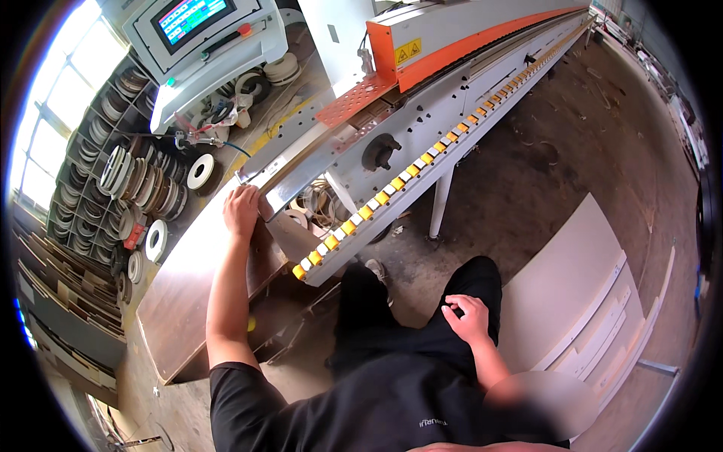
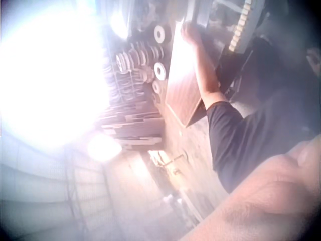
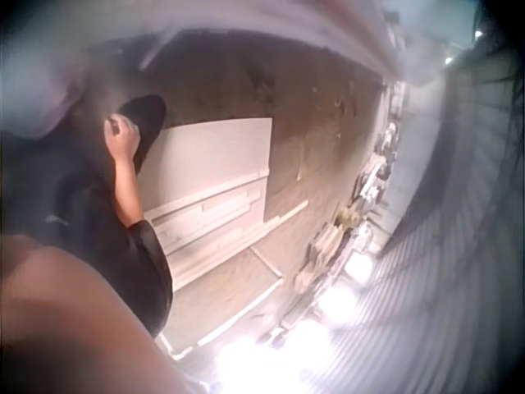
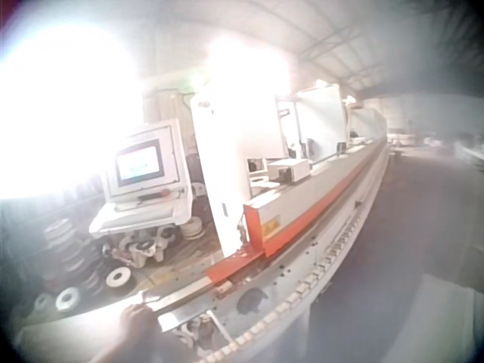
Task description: The person repeatedly picks up long, white wooden planks from a stack on the floor and places them onto a conveyor belt system. The person handles the planks one at a time, feeding them into the machine for processing. The task involves repetitive lifting and placement of the wood pieces.
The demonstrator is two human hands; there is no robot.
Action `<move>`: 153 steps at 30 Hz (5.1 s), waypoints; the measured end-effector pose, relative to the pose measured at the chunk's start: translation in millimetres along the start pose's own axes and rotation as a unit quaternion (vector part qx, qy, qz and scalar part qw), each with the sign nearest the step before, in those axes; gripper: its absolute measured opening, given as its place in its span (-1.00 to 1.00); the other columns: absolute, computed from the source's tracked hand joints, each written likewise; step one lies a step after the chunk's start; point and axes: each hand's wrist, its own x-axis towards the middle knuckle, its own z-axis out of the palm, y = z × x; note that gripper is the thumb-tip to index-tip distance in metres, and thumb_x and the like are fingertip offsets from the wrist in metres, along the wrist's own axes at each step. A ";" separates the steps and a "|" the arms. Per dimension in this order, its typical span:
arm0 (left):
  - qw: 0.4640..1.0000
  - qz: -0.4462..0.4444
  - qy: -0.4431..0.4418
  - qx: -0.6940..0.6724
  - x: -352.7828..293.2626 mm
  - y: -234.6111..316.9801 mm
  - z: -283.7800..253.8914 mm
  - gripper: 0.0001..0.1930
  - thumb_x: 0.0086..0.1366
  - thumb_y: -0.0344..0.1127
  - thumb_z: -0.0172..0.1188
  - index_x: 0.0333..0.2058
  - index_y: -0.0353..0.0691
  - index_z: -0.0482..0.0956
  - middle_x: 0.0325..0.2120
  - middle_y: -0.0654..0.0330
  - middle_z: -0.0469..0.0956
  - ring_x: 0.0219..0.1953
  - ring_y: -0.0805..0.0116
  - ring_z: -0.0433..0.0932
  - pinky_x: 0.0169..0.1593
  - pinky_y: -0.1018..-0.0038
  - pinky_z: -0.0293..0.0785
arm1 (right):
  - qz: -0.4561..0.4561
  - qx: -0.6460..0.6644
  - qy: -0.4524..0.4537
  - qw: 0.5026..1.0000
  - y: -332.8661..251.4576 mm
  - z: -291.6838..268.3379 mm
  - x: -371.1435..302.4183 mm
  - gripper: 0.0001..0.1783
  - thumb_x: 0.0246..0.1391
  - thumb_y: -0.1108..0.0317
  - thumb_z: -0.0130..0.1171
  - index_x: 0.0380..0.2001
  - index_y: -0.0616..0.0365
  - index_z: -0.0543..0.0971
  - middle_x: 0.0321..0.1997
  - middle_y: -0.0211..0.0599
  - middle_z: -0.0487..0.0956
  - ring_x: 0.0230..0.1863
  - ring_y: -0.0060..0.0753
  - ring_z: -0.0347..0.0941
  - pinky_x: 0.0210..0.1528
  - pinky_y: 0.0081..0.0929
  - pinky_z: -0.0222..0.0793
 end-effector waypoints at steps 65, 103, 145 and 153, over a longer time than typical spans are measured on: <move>0.992 -0.031 -0.104 -0.071 109.6 124.0 96.2 -0.70 0.53 -0.05 0.11 -0.21 -0.15 0.64 -0.31 -0.04 0.73 -0.20 -0.23 0.71 -0.14 -0.11 0.54 | 0.544 -0.288 0.281 0.736 163.6 -67.6 -221.2 -0.20 0.21 0.02 0.41 0.44 0.06 0.43 0.50 -0.16 0.51 0.54 0.05 0.32 0.60 0.08 0.14; 0.970 0.117 0.003 -0.211 88.4 152.1 75.3 -0.84 0.36 -0.29 0.30 -0.13 -0.16 0.64 -0.12 0.02 0.70 -0.02 -0.13 0.67 0.03 0.04 0.58 | 0.223 -0.255 0.345 0.875 10.8 -179.3 -205.1 -0.38 -0.11 0.14 0.65 0.05 0.11 0.72 -0.10 -0.15 0.78 -0.13 0.00 0.76 -0.07 -0.14 0.70; 0.990 0.038 -0.109 -0.076 -32.7 18.3 -55.6 -0.57 0.30 -0.30 0.42 0.16 -0.10 0.71 0.24 0.18 0.66 0.32 0.01 0.51 0.40 0.09 0.41 | -0.064 -0.028 0.035 0.997 -10.3 -19.5 -15.1 -0.76 0.14 0.14 0.54 -0.50 0.00 0.76 -0.31 -0.49 0.80 -0.18 -0.30 0.71 0.08 -0.26 0.50; 0.997 0.042 -0.049 -0.052 19.6 70.3 7.1 -0.74 0.37 -0.19 0.37 -0.01 -0.05 0.78 0.03 0.25 0.70 0.17 0.07 0.59 0.26 0.17 0.51 | -0.061 -0.032 0.010 0.998 -4.5 -4.2 -13.9 -0.77 0.12 0.15 0.53 -0.49 -0.01 0.75 -0.31 -0.48 0.80 -0.21 -0.28 0.72 -0.03 -0.29 0.54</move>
